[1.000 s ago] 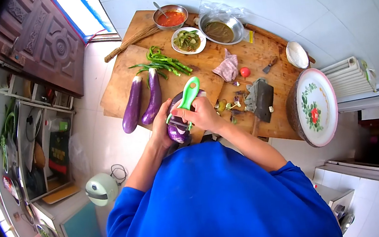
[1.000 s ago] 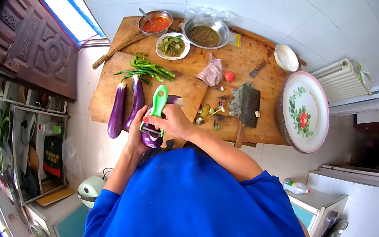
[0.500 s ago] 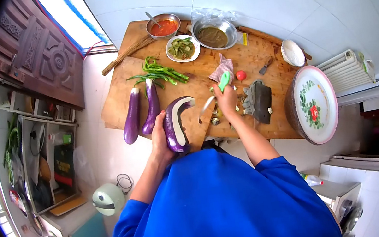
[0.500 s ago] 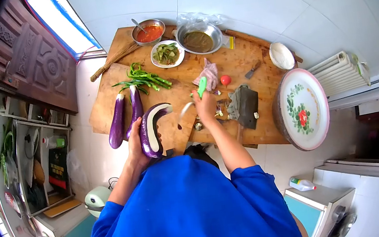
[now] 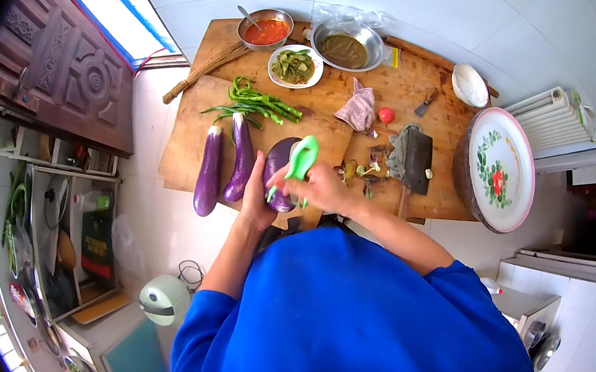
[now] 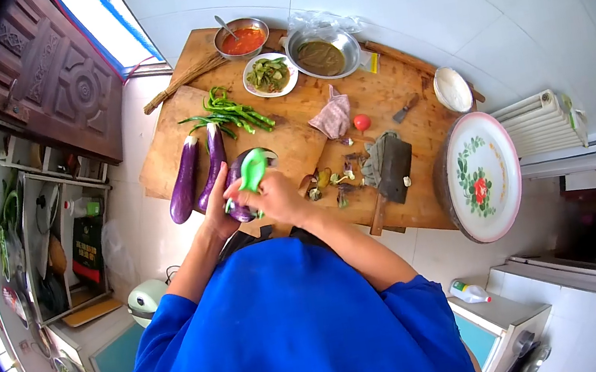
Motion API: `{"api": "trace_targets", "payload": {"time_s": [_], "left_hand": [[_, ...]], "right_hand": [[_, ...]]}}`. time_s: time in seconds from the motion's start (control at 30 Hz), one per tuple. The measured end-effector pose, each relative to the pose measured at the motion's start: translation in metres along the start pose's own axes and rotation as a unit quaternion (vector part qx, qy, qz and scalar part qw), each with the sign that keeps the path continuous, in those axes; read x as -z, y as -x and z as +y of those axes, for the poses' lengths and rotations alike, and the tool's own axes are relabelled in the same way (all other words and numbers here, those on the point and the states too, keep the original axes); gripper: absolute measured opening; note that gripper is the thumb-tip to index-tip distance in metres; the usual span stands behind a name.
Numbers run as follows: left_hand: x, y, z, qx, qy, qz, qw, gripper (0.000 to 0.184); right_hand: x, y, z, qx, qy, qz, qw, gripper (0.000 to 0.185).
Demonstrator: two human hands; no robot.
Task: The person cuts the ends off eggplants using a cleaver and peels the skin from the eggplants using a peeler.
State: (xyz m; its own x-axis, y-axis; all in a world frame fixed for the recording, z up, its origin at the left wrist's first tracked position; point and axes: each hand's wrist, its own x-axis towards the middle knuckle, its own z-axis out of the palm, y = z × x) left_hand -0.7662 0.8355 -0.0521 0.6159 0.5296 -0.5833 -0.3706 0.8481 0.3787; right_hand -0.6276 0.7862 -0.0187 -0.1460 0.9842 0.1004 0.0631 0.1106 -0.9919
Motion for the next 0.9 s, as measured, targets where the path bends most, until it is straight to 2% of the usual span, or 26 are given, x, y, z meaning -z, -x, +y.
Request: {"api": "trace_targets", "payload": {"time_s": [0.07, 0.2, 0.27, 0.3, 0.33, 0.4, 0.43, 0.47, 0.53, 0.6, 0.63, 0.67, 0.73, 0.77, 0.8, 0.87, 0.9], "left_hand": [[-0.004, 0.006, 0.000, 0.016, 0.014, -0.040, 0.999, 0.048], [-0.016, 0.015, -0.001, 0.004, 0.015, 0.009, 1.000, 0.047], [-0.009, 0.018, -0.004, -0.012, -0.064, 0.026, 0.998, 0.047], [-0.009, 0.021, -0.010, 0.012, -0.038, 0.005, 0.999, 0.047], [-0.019, 0.028, -0.011, 0.035, -0.031, 0.018, 0.999, 0.046], [-0.047, 0.044, -0.010, 0.025, -0.009, 0.061, 0.998, 0.045], [-0.041, 0.040, -0.008, 0.025, -0.012, 0.061, 0.998, 0.045], [-0.030, 0.031, -0.008, 0.009, -0.008, 0.034, 0.999, 0.044], [-0.021, 0.026, -0.001, -0.008, 0.002, 0.016, 1.000, 0.042], [-0.020, 0.022, 0.000, -0.003, 0.022, -0.008, 1.000, 0.038], [-0.018, 0.022, 0.001, -0.003, 0.053, -0.068, 0.996, 0.036], [-0.016, 0.022, 0.000, -0.002, 0.053, -0.066, 0.996, 0.036], [-0.021, 0.027, 0.000, -0.011, 0.040, -0.025, 0.999, 0.034], [-0.034, 0.034, 0.003, -0.015, 0.033, 0.012, 0.999, 0.033], [-0.029, 0.034, -0.001, -0.014, 0.032, 0.011, 0.999, 0.033], [-0.026, 0.038, -0.007, 0.039, -0.020, -0.013, 0.999, 0.033], [-0.037, 0.044, -0.011, 0.040, -0.016, 0.021, 0.999, 0.034]], "right_hand": [[-0.003, 0.000, -0.006, 0.067, 0.151, -0.019, 0.986, 0.015], [0.002, -0.009, -0.007, 0.078, 0.121, -0.001, 0.990, 0.014], [0.006, -0.014, -0.010, -0.016, 0.072, 0.062, 0.995, 0.016], [0.015, -0.021, 0.003, 0.018, 0.052, 0.124, 0.991, 0.017], [0.028, -0.026, 0.009, 0.010, 0.107, 0.135, 0.985, 0.017], [0.051, -0.027, 0.021, -0.019, 0.143, 0.171, 0.975, 0.018], [0.051, -0.025, 0.019, -0.013, 0.083, 0.179, 0.980, 0.018], [0.038, -0.019, 0.000, 0.024, 0.052, 0.178, 0.982, 0.016], [0.002, -0.004, -0.021, 0.039, 0.008, 0.071, 0.997, 0.012], [-0.009, 0.003, -0.024, 0.157, 0.177, 0.013, 0.972, 0.012], [-0.011, 0.002, -0.023, 0.107, 0.156, 0.006, 0.982, 0.012], [-0.011, 0.002, -0.022, 0.106, 0.154, 0.006, 0.982, 0.012], [-0.008, -0.002, -0.020, 0.116, 0.127, 0.001, 0.985, 0.013], [-0.005, -0.003, -0.023, 0.078, 0.111, -0.006, 0.991, 0.014], [-0.003, -0.007, -0.012, 0.100, 0.125, 0.059, 0.985, 0.014], [0.022, -0.018, -0.022, -0.059, 0.100, 0.080, 0.990, 0.014], [0.031, -0.020, -0.010, -0.032, 0.100, 0.080, 0.991, 0.014]]}}
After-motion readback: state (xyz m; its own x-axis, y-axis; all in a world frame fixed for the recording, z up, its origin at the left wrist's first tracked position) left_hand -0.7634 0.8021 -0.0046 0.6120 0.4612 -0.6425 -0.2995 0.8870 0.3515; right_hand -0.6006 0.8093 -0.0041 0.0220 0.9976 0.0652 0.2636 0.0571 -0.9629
